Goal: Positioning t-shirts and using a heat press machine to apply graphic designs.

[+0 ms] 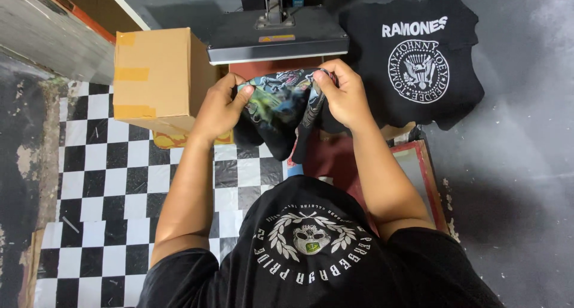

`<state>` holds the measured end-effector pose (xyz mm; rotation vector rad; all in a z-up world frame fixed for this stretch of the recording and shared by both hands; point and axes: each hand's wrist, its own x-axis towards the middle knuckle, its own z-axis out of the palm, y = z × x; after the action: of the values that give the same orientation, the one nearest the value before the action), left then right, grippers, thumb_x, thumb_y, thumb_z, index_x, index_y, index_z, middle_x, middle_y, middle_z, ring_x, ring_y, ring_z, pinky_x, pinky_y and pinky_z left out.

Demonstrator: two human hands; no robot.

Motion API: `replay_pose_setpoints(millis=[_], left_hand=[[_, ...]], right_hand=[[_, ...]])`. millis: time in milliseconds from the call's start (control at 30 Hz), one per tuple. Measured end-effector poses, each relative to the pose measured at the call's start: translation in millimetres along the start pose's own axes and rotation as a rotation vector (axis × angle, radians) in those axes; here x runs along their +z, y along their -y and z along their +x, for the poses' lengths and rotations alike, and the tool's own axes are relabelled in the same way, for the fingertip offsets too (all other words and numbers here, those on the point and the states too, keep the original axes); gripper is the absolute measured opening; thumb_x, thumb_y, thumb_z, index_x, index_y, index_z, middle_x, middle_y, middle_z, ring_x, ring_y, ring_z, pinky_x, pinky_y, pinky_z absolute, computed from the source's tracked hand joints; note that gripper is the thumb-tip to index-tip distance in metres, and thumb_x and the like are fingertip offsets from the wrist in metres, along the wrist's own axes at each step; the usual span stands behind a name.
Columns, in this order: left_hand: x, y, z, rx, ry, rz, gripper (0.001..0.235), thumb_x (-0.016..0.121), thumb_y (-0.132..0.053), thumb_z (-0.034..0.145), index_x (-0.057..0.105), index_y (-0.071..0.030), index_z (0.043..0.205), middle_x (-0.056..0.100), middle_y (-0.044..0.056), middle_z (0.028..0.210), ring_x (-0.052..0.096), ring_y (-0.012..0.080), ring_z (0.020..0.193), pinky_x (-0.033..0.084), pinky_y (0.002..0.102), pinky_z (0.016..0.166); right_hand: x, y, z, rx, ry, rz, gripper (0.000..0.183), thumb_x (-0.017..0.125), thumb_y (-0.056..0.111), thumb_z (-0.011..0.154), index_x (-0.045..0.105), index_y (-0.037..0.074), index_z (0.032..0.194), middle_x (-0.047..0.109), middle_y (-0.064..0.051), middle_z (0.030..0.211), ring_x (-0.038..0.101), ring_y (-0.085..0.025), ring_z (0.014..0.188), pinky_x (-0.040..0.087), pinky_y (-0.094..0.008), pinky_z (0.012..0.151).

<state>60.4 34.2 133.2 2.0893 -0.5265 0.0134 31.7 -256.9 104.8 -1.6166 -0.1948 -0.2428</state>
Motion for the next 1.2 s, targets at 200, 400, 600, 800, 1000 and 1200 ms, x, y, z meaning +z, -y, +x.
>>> replay_pose_setpoints(millis=[200,400,600,800,1000,1200], left_hand=[[20.7,7.7,8.6,-0.013,-0.12,-0.312,0.026,0.063,-0.028,0.108,0.061,-0.003,0.1,0.058,-0.002,0.083,0.048,0.0047,0.077,0.044,0.025,0.07],[33.3,28.4,14.1,0.031,-0.038,-0.577,0.021,0.054,-0.024,0.117,0.056,-0.006,0.107,0.051,-0.007,0.091,0.043,0.0022,0.083,0.04,0.021,0.074],[42.8,-3.6,9.7,-0.022,-0.007,-0.806,0.011,0.062,-0.015,0.108,0.059,-0.005,0.108,0.064,-0.004,0.095,0.053,0.0025,0.084,0.046,0.021,0.076],[29.0,-8.8,5.6,-0.053,-0.008,-0.533,0.016,0.068,-0.013,0.102,0.061,-0.004,0.113,0.064,-0.003,0.095,0.056,0.0026,0.086,0.048,0.021,0.076],[33.1,-8.5,-0.4,-0.093,-0.002,-0.695,0.017,0.072,-0.011,0.101,0.062,-0.002,0.111,0.066,-0.003,0.097,0.058,0.0047,0.089,0.05,0.022,0.079],[28.9,-24.7,1.8,0.169,0.012,-0.382,0.025,0.076,-0.011,0.099,0.061,0.0,0.116,0.065,0.002,0.103,0.057,0.0072,0.098,0.049,0.025,0.087]], right_hand=[[-6.4,11.8,1.9,-0.019,0.006,-0.119,0.012,0.072,0.011,0.1,0.066,0.001,0.096,0.069,0.004,0.087,0.06,-0.003,0.08,0.051,-0.022,0.073],[-11.3,-7.1,6.3,0.095,0.007,-0.047,0.01,0.072,0.011,0.102,0.068,0.002,0.1,0.067,0.002,0.086,0.057,-0.005,0.078,0.048,-0.024,0.071],[14.2,22.8,8.2,-0.15,0.21,-0.145,0.02,0.075,0.009,0.093,0.065,0.0,0.108,0.067,-0.001,0.098,0.061,-0.009,0.092,0.049,-0.026,0.083],[13.0,4.5,7.6,0.043,0.187,0.062,0.007,0.07,0.008,0.103,0.067,0.001,0.103,0.064,-0.001,0.097,0.059,-0.008,0.09,0.048,-0.025,0.08],[15.0,21.9,6.3,0.109,0.273,0.094,0.013,0.072,0.008,0.096,0.066,0.001,0.105,0.067,0.001,0.094,0.061,-0.006,0.086,0.051,-0.024,0.077],[8.9,24.5,5.9,-0.099,0.187,-0.125,0.007,0.074,0.008,0.1,0.071,0.001,0.101,0.059,-0.001,0.091,0.055,-0.009,0.084,0.046,-0.025,0.076]])
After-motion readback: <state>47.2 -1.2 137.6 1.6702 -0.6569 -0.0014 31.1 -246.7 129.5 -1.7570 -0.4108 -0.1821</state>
